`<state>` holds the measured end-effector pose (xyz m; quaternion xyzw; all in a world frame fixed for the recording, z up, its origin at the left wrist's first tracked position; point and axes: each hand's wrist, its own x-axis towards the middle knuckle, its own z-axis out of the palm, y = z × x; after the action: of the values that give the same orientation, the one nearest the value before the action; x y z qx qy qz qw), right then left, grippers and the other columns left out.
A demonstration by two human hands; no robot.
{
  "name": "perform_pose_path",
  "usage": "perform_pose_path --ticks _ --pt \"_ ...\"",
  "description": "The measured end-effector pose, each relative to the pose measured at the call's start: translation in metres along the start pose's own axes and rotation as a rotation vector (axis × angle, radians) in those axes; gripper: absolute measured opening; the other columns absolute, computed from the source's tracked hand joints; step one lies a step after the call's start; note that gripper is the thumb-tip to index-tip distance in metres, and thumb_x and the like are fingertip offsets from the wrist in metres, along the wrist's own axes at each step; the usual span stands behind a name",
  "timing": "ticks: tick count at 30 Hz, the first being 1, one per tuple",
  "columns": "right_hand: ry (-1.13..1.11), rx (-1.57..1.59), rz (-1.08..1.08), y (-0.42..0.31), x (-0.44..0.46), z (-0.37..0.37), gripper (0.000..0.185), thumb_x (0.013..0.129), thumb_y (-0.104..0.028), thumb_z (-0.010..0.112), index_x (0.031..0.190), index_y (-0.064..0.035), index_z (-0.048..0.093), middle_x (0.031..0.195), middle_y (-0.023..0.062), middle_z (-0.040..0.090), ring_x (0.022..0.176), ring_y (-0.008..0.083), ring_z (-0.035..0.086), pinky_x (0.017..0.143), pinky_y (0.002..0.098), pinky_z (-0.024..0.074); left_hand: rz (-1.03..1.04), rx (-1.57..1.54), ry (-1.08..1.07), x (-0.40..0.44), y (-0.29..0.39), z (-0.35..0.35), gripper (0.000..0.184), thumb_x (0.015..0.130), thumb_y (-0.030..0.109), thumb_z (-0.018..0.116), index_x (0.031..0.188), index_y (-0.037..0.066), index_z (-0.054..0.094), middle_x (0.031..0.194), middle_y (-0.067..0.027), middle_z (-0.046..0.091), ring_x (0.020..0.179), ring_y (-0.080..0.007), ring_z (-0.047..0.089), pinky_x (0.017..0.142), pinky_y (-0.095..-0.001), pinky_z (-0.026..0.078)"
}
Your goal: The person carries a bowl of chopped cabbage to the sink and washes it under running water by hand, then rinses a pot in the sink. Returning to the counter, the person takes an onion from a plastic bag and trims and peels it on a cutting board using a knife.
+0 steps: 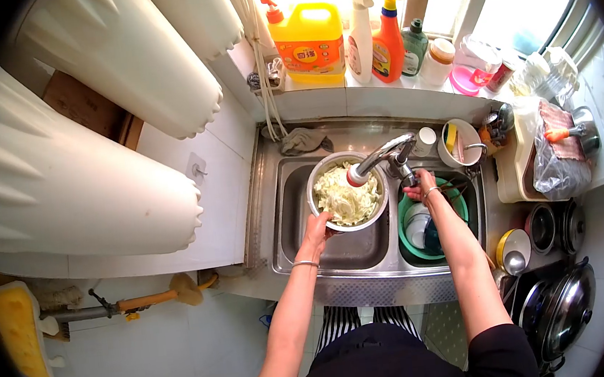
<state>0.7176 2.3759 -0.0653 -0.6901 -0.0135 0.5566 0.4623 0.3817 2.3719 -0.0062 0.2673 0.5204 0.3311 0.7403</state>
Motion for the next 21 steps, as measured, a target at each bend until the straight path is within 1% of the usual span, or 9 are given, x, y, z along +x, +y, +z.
perform_pose_path --ticks 2,5,7,11,12,14,17,19,21 --pt "-0.007 -0.002 0.011 0.005 0.003 -0.003 0.045 0.082 -0.041 0.05 0.106 -0.0037 0.046 0.082 0.0185 0.061 0.056 0.0292 0.065 0.043 0.0363 0.0538 -0.004 0.001 -0.003 0.002 -0.003 -0.002 0.032 0.079 0.011 0.049 0.104 -0.008 0.056 0.085 -0.0142 0.064 0.068 -0.0222 0.066 0.057 -0.0344 0.057" --pt "-0.012 0.012 0.056 0.021 -0.016 -0.001 0.093 0.074 -0.073 0.051 0.131 -0.0011 0.035 0.093 0.0229 0.063 0.061 0.0291 0.066 0.044 0.036 0.0537 -0.02 -0.005 0.004 -0.002 -0.004 -0.003 0.033 0.079 0.011 0.048 0.105 -0.008 0.055 0.086 -0.0147 0.065 0.068 -0.0223 0.066 0.057 -0.0344 0.057" --pt "-0.022 0.02 0.06 0.043 -0.044 0.007 0.094 0.076 -0.071 0.051 0.135 -0.0008 0.03 0.101 0.0237 0.061 0.074 0.03 0.067 0.054 0.0397 0.0552 -0.005 -0.04 -0.004 -0.004 0.001 0.0 0.034 0.079 0.011 0.049 0.107 -0.008 0.054 0.087 -0.0148 0.065 0.069 -0.0222 0.066 0.057 -0.0338 0.057" --pt "-0.495 0.024 -0.074 0.075 -0.117 0.042 0.083 0.079 -0.057 0.06 0.137 -0.0071 0.028 0.118 0.02 0.054 0.098 0.0313 0.06 0.074 0.0468 0.0531 -0.064 -0.008 -0.068 -0.002 -0.004 -0.012 0.041 0.081 0.009 0.048 0.121 0.0 0.049 0.102 -0.0125 0.063 0.087 -0.0243 0.065 0.072 -0.0382 0.056" --pt "-0.495 0.027 -0.073 0.075 -0.131 0.055 0.083 0.079 -0.057 0.06 0.137 -0.0071 0.028 0.118 0.02 0.054 0.098 0.0313 0.06 0.074 0.0468 0.0531 -0.065 -0.005 -0.067 -0.004 -0.005 -0.011 0.041 0.081 0.009 0.048 0.121 0.0 0.049 0.102 -0.0125 0.063 0.087 -0.0243 0.065 0.072 -0.0382 0.056" --pt "-0.566 0.104 -0.08 0.075 -0.149 0.073 0.06 0.084 -0.033 0.06 0.132 -0.0078 0.036 0.116 0.013 0.057 0.094 0.0269 0.063 0.078 0.0463 0.0533 -0.052 -0.048 -0.088 -0.011 -0.007 -0.009 0.041 0.083 0.011 0.049 0.123 0.001 0.048 0.106 -0.0131 0.062 0.089 -0.0247 0.064 0.073 -0.0391 0.056" --pt "-0.577 0.077 -0.096 0.081 -0.141 0.082 0.052 0.081 -0.012 0.056 0.13 -0.0061 0.039 0.115 0.0115 0.058 0.094 0.0249 0.063 0.076 0.0433 0.0556 -0.053 -0.087 -0.082 -0.023 -0.002 -0.004 0.041 0.085 0.012 0.05 0.123 -0.001 0.046 0.109 -0.0132 0.06 0.09 -0.0242 0.064 0.072 -0.0396 0.056" --pt "-0.535 0.065 -0.108 0.08 -0.147 0.087 0.054 0.078 -0.01 0.053 0.13 -0.006 0.039 0.111 0.0119 0.059 0.09 0.0241 0.064 0.072 0.0407 0.0565 -0.073 -0.12 -0.08 -0.02 -0.007 -0.01 0.042 0.084 0.01 0.054 0.124 -0.001 0.045 0.113 -0.0142 0.058 0.095 -0.024 0.062 0.077 -0.038 0.054" --pt "-0.447 0.043 -0.128 0.079 -0.151 0.091 0.059 0.072 -0.006 0.049 0.13 -0.0059 0.038 0.102 0.0126 0.062 0.08 0.0226 0.066 0.065 0.0353 0.0582 0.228 -0.013 0.023 -0.012 -0.009 -0.016 0.045 0.082 0.006 0.058 0.125 0.0 0.045 0.114 -0.0151 0.057 0.099 -0.0233 0.06 0.084 -0.0352 0.051"
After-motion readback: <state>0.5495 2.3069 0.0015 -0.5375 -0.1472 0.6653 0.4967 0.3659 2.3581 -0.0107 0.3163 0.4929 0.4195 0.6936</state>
